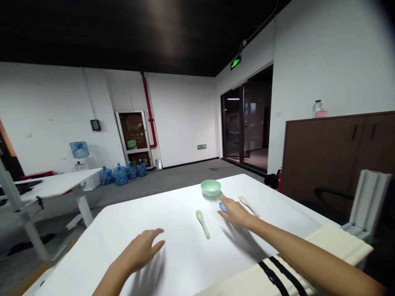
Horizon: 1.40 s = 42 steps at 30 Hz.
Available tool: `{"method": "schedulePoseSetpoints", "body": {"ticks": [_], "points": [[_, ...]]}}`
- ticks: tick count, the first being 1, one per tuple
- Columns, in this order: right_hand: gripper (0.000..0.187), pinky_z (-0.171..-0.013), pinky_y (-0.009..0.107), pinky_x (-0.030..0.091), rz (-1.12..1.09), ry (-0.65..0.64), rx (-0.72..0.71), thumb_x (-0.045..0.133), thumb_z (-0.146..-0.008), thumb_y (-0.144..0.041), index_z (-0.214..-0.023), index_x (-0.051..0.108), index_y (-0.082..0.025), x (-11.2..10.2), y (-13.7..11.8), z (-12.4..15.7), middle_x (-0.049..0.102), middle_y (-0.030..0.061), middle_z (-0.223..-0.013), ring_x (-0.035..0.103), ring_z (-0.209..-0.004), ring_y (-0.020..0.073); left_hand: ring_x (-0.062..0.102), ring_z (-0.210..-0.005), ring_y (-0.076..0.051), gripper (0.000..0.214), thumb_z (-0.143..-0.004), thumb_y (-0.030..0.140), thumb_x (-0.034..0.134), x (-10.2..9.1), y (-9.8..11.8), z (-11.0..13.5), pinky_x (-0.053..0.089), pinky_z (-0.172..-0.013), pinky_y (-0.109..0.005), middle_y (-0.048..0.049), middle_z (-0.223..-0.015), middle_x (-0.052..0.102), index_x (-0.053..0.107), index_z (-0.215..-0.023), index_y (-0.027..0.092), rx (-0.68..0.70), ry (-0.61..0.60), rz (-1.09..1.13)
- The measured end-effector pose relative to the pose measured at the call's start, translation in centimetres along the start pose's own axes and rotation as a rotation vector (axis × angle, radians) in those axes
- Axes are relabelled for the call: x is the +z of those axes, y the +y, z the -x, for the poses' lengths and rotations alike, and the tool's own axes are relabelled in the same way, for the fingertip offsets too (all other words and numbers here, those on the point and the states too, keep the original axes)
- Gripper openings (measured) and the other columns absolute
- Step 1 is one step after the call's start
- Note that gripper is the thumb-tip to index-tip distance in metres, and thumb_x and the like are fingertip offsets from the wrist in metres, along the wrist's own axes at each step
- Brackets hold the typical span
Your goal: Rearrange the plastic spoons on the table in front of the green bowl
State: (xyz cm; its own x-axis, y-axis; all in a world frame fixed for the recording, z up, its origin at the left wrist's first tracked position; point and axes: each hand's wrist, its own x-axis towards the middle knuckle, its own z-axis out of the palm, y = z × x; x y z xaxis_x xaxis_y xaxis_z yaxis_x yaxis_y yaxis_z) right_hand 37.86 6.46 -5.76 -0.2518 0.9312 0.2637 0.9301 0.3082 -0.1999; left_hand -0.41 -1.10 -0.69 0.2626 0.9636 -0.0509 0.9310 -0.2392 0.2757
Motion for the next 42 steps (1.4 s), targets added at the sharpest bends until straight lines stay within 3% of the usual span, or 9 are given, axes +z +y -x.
{"method": "schedulePoseSetpoints", "body": {"ticks": [9,29,37,42], "points": [[0.064,-0.100,0.038,0.033,-0.032,-0.016,0.057,0.044,-0.084,-0.049,-0.138,0.038,-0.016,0.6,2.1,-0.4,0.034,0.0169,-0.146,0.038,-0.130,0.0294,0.049,-0.121,-0.028,0.061,-0.082,0.065,0.036,0.0,0.2,-0.1,0.039,-0.098,-0.039,-0.0058,-0.129,0.058,0.052,-0.128,0.028,0.014,-0.009,-0.003],[0.066,-0.100,0.038,0.032,-0.032,-0.038,0.050,0.041,-0.086,-0.052,-0.140,0.036,-0.016,0.1,1.4,0.1,0.036,0.0159,-0.145,0.038,-0.130,0.0297,0.049,-0.121,-0.027,0.062,-0.081,0.067,0.035,0.2,-0.3,-0.3,0.041,-0.096,-0.038,-0.0045,-0.128,0.058,0.052,-0.127,0.029,0.021,0.012,0.013],[0.058,-0.091,0.034,0.036,-0.031,-0.027,0.036,0.043,-0.086,-0.050,-0.134,0.042,-0.018,-0.3,1.1,0.3,0.048,0.0152,-0.135,0.050,-0.117,0.0285,0.049,-0.121,-0.027,0.063,-0.081,0.067,0.035,0.4,-0.5,-0.6,0.041,-0.096,-0.037,-0.0041,-0.129,0.058,0.053,-0.127,0.029,0.027,0.017,0.004],[0.046,-0.078,0.030,0.038,-0.040,-0.040,0.024,0.042,-0.087,-0.048,-0.119,0.051,-0.017,-1.0,0.5,0.6,0.057,0.0140,-0.122,0.057,-0.101,0.0255,0.049,-0.121,-0.028,0.063,-0.082,0.067,0.034,0.7,-0.9,-0.7,0.041,-0.096,-0.037,-0.0051,-0.129,0.058,0.052,-0.128,0.029,0.049,0.023,0.010]]}}
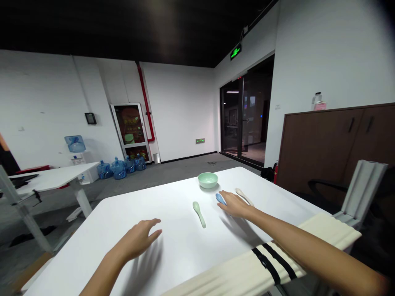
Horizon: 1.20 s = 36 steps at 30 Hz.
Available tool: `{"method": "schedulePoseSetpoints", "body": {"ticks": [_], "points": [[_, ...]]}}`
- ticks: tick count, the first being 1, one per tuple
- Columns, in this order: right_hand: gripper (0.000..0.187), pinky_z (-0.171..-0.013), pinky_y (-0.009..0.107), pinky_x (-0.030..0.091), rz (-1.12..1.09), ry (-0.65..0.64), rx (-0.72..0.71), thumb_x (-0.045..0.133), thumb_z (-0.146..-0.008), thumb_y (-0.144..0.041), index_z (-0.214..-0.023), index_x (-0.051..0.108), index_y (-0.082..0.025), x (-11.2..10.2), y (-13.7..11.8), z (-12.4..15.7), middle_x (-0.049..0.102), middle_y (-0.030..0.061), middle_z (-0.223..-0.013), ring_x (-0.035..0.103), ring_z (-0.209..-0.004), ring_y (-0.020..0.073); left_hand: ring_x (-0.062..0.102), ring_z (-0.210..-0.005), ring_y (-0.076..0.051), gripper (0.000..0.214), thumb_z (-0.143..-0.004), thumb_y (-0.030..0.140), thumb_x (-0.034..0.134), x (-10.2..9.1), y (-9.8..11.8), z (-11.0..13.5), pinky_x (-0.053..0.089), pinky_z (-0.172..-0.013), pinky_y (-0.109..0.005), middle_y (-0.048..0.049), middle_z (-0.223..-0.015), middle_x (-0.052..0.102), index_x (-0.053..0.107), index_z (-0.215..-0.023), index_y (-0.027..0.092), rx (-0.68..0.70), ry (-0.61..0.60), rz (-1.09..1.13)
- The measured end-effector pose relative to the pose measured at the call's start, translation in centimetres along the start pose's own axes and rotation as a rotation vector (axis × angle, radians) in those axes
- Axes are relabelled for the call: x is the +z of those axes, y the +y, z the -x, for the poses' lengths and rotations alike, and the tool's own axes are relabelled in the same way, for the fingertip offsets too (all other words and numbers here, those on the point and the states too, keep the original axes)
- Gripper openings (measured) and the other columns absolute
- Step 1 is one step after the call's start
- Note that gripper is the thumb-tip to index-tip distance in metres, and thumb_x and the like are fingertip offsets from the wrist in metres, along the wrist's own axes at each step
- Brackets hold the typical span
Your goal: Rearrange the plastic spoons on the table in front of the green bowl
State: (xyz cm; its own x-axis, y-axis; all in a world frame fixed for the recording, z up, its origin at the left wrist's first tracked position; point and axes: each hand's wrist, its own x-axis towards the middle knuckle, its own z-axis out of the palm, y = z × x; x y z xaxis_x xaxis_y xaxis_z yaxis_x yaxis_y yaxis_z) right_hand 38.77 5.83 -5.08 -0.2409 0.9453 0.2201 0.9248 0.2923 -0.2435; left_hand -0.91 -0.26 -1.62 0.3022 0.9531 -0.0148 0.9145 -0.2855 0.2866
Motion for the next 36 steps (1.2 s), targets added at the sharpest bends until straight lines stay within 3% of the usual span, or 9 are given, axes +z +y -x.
{"method": "schedulePoseSetpoints", "body": {"ticks": [36], "points": [[0.035,-0.066,0.026,0.034,-0.020,-0.002,0.020,0.044,-0.086,-0.046,-0.106,0.052,-0.019,-0.35,-0.09,0.35,0.061,0.0106,-0.105,0.058,-0.088,0.0219,0.048,-0.122,-0.028,0.060,-0.083,0.065,0.035,-0.12,0.43,0.08,0.040,-0.097,-0.039,-0.0071,-0.130,0.057,0.052,-0.127,0.029,-0.001,-0.003,-0.005]]}}
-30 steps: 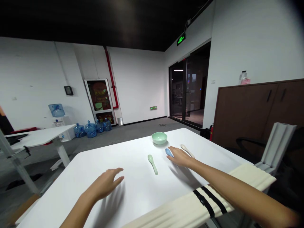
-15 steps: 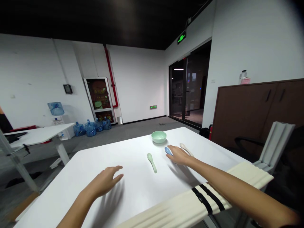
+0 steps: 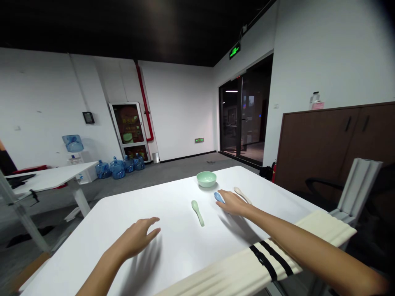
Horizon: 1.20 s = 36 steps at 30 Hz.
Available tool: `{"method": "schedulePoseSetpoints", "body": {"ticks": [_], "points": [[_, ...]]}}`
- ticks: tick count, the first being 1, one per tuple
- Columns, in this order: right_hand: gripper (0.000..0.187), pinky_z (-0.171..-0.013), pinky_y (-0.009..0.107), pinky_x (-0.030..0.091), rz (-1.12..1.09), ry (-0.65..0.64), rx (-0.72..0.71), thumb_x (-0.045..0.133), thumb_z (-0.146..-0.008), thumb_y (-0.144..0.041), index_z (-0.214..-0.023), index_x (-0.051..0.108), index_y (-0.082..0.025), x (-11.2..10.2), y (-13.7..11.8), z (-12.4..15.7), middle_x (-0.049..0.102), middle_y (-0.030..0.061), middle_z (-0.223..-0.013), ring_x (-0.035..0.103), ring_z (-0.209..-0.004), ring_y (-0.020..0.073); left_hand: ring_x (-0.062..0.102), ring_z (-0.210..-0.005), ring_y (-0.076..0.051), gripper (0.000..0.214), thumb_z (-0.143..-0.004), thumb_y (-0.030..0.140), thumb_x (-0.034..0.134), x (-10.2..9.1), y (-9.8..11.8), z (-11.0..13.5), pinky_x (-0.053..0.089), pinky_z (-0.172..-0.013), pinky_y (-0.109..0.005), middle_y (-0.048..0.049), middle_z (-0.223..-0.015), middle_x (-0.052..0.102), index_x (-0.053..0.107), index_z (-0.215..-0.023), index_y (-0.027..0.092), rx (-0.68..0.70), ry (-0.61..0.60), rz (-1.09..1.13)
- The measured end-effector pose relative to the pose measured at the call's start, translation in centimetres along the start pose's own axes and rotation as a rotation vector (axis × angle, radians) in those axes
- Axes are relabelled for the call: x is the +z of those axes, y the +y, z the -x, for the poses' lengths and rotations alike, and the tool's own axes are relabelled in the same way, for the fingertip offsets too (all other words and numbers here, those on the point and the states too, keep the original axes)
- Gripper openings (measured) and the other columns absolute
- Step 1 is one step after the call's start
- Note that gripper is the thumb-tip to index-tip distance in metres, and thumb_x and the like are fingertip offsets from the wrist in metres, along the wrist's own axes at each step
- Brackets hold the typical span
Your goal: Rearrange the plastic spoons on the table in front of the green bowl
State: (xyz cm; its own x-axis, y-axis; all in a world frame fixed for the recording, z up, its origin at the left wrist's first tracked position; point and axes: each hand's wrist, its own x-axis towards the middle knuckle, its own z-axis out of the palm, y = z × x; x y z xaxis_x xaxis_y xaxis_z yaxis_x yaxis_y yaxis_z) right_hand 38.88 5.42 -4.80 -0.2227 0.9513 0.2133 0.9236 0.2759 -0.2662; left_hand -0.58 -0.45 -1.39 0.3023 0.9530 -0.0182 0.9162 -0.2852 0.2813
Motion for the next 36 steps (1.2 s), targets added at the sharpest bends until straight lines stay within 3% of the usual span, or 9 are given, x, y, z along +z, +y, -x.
{"method": "schedulePoseSetpoints", "body": {"ticks": [21,36], "points": [[0.040,-0.069,0.028,0.034,-0.009,0.002,-0.003,0.043,-0.086,-0.048,-0.111,0.053,-0.019,0.50,0.40,-0.29,0.062,0.0107,-0.106,0.058,-0.092,0.0240,0.050,-0.120,-0.028,0.061,-0.082,0.066,0.035,-0.29,0.51,0.25,0.041,-0.096,-0.037,-0.0055,-0.129,0.058,0.054,-0.126,0.028,-0.008,0.008,-0.008],[0.036,-0.065,0.027,0.033,0.000,0.003,-0.006,0.044,-0.086,-0.048,-0.103,0.055,-0.018,0.39,0.35,-0.28,0.063,0.0093,-0.100,0.059,-0.087,0.0223,0.050,-0.120,-0.027,0.062,-0.082,0.066,0.035,-0.23,0.41,0.17,0.041,-0.096,-0.037,-0.0057,-0.129,0.058,0.054,-0.126,0.028,-0.006,0.003,-0.017]]}}
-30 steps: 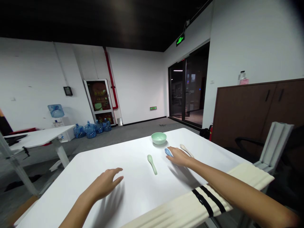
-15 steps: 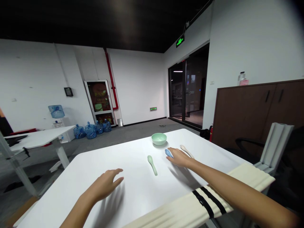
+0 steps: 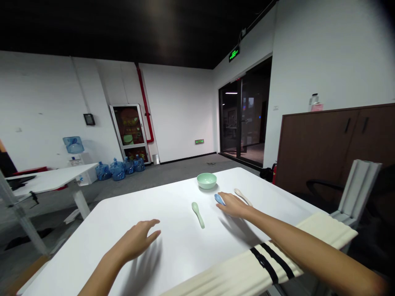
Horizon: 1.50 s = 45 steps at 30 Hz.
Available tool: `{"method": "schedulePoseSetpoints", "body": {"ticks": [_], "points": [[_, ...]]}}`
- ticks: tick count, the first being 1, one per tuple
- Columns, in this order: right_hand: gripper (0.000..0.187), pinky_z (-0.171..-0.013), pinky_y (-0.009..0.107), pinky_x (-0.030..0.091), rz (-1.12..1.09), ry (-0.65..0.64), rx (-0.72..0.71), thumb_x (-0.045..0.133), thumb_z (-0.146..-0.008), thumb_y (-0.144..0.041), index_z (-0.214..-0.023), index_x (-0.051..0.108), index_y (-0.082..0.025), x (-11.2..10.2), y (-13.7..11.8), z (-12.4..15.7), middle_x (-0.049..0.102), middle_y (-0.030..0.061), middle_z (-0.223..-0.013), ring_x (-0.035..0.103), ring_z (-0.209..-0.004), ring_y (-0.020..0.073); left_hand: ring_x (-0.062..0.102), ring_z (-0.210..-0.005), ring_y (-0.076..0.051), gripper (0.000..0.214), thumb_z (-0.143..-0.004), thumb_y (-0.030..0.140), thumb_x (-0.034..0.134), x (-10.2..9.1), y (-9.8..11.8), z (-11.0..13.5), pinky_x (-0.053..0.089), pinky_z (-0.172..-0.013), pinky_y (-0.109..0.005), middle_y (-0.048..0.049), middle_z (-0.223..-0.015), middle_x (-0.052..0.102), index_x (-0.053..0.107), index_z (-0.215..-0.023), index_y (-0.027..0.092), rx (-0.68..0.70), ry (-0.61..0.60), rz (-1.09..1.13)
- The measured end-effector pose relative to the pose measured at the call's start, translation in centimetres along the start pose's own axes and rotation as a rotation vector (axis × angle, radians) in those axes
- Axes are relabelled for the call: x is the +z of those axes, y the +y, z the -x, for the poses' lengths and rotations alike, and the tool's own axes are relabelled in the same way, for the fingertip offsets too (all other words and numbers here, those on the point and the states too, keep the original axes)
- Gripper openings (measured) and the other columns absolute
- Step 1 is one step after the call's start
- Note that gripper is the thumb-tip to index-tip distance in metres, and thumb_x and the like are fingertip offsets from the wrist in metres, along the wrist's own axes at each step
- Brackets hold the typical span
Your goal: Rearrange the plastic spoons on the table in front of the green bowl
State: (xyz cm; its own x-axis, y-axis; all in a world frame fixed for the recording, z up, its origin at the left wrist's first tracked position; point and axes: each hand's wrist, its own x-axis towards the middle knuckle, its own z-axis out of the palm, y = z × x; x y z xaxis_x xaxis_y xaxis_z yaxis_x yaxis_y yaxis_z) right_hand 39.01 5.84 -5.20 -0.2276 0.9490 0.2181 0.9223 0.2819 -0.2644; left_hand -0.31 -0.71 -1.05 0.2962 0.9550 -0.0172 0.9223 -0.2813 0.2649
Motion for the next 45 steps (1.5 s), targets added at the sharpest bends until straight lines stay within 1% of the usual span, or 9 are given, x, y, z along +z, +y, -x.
{"method": "schedulePoseSetpoints", "body": {"ticks": [7,10,14,20,25,30,35,39,45], "points": [[0.041,-0.075,0.028,0.036,-0.054,-0.027,0.048,0.048,-0.085,-0.048,-0.112,0.056,-0.018,0.8,0.5,-0.3,0.064,0.0110,-0.108,0.058,-0.096,0.0243,0.051,-0.120,-0.027,0.062,-0.082,0.066,0.035,0.1,-0.1,0.0,0.041,-0.096,-0.037,-0.0055,-0.128,0.058,0.053,-0.127,0.029,-0.004,-0.002,-0.003],[0.046,-0.080,0.029,0.037,-0.048,0.015,0.044,0.046,-0.085,-0.050,-0.118,0.054,-0.018,0.8,1.5,-1.1,0.063,0.0108,-0.112,0.057,-0.101,0.0244,0.051,-0.119,-0.028,0.062,-0.082,0.067,0.035,0.3,-0.5,-0.2,0.041,-0.095,-0.037,-0.0055,-0.128,0.059,0.053,-0.128,0.029,-0.001,0.003,-0.001],[0.054,-0.081,0.028,0.039,-0.027,0.076,0.171,0.045,-0.085,-0.052,-0.122,0.053,-0.014,-0.9,4.0,-3.2,0.061,0.0144,-0.115,0.057,-0.104,0.0242,0.051,-0.119,-0.027,0.062,-0.082,0.066,0.035,0.7,-0.8,-0.4,0.041,-0.096,-0.036,-0.0055,-0.128,0.059,0.053,-0.128,0.028,0.019,0.008,0.008],[0.044,-0.074,0.031,0.041,0.156,0.017,0.369,0.050,-0.081,-0.050,-0.102,0.063,-0.013,-3.2,9.1,-5.7,0.064,0.0164,-0.106,0.060,-0.098,0.0274,0.051,-0.119,-0.028,0.062,-0.081,0.067,0.036,0.6,-0.7,-0.5,0.042,-0.095,-0.036,-0.0049,-0.127,0.059,0.054,-0.126,0.028,0.001,0.004,-0.004],[0.052,-0.067,0.033,0.043,0.187,-0.081,0.525,0.058,-0.071,-0.058,-0.097,0.063,-0.013,-1.2,13.1,-5.0,0.063,0.0182,-0.107,0.061,-0.095,0.0308,0.050,-0.121,-0.027,0.062,-0.081,0.067,0.036,0.5,-1.0,-0.5,0.042,-0.096,-0.036,-0.0038,-0.128,0.059,0.054,-0.127,0.029,-0.011,0.003,0.003],[0.054,-0.061,0.030,0.043,0.121,-0.158,0.603,0.065,-0.063,-0.057,-0.095,0.062,-0.014,1.0,15.8,-3.8,0.064,0.0160,-0.102,0.063,-0.087,0.0270,0.049,-0.122,-0.028,0.061,-0.082,0.066,0.035,0.7,-1.1,-0.7,0.040,-0.098,-0.039,-0.0047,-0.130,0.057,0.052,-0.128,0.030,-0.009,-0.016,0.002],[0.051,-0.054,0.028,0.043,0.039,-0.239,0.613,0.070,-0.059,-0.047,-0.095,0.060,-0.011,2.1,17.0,-3.8,0.064,0.0158,-0.093,0.063,-0.072,0.0238,0.049,-0.122,-0.029,0.061,-0.082,0.066,0.035,0.9,-1.2,-0.8,0.040,-0.097,-0.039,-0.0061,-0.129,0.058,0.052,-0.128,0.029,-0.004,-0.022,0.014],[0.040,-0.051,0.027,0.041,0.037,-0.264,0.598,0.068,-0.062,-0.037,-0.091,0.061,-0.009,2.5,17.3,-4.1,0.064,0.0155,-0.086,0.062,-0.064,0.0215,0.048,-0.122,-0.028,0.060,-0.082,0.065,0.035,0.8,-1.2,-0.7,0.040,-0.098,-0.038,-0.0051,-0.129,0.058,0.052,-0.128,0.030,-0.001,-0.021,0.010],[0.030,-0.059,0.025,0.039,0.073,-0.104,0.495,0.061,-0.071,-0.041,-0.083,0.062,-0.014,0.8,15.3,-5.5,0.064,0.0125,-0.089,0.061,-0.075,0.0202,0.048,-0.122,-0.028,0.060,-0.082,0.065,0.036,0.7,-0.8,-0.4,0.039,-0.098,-0.039,-0.0043,-0.130,0.057,0.052,-0.128,0.031,-0.015,-0.040,0.007]]}}
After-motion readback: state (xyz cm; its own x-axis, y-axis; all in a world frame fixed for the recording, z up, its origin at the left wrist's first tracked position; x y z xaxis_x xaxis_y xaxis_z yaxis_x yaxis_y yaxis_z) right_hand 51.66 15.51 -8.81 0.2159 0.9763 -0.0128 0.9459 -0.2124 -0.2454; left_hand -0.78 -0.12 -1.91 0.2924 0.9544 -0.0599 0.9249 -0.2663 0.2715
